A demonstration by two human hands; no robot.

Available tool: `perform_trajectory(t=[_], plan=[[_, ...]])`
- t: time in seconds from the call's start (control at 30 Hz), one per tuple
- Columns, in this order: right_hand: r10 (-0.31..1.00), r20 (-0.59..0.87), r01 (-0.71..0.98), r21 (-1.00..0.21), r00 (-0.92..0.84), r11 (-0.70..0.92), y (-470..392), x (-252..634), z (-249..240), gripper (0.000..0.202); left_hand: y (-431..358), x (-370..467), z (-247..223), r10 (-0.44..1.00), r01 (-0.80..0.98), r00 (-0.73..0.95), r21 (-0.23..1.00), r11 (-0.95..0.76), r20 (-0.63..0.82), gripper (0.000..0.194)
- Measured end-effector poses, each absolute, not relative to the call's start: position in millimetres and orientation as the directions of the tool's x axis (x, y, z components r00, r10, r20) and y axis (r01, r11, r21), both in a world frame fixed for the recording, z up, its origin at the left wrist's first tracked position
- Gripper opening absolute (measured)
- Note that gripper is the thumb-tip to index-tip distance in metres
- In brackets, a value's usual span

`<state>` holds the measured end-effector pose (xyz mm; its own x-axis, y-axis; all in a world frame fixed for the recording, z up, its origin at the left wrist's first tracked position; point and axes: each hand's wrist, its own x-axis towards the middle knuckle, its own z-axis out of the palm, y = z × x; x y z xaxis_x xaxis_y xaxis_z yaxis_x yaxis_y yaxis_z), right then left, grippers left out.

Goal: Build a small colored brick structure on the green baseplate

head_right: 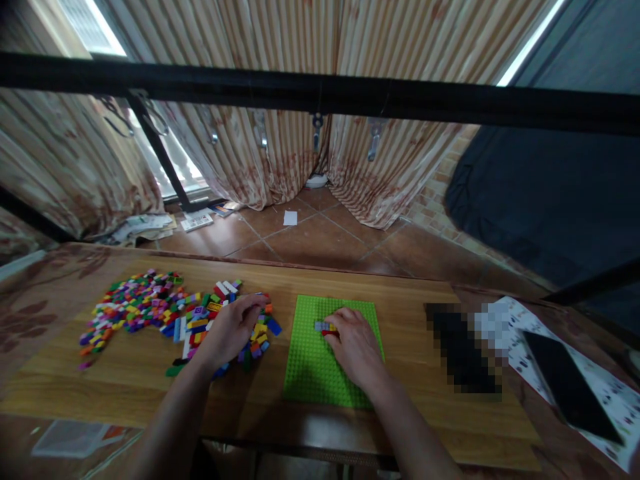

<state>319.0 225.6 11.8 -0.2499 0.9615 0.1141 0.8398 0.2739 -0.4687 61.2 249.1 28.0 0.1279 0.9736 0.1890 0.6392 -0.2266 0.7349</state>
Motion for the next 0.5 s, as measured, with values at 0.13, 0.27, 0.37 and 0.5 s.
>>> perform_trajectory(t=[0.13, 0.27, 0.37, 0.5], plan=[[0.966, 0.149, 0.818, -0.513, -0.213, 0.26, 227, 320, 16, 0.018, 250, 64, 31, 0.974, 0.648, 0.129, 0.727, -0.226, 0.187, 0.027], [0.961, 0.261, 0.768, -0.597, -0.089, 0.233, 227, 326, 25, 0.018, 253, 62, 27, 0.976, 0.633, 0.113, 0.743, -0.216, 0.187, 0.027], [0.945, 0.326, 0.754, -0.616, -0.021, 0.229, 227, 328, 29, 0.02, 255, 58, 23, 0.975, 0.597, 0.104, 0.772, -0.218, 0.195, 0.025], [0.932, 0.361, 0.749, -0.613, -0.018, 0.252, 226, 325, 30, 0.021, 257, 48, 24, 0.976, 0.543, 0.081, 0.813, -0.212, 0.201, 0.025]])
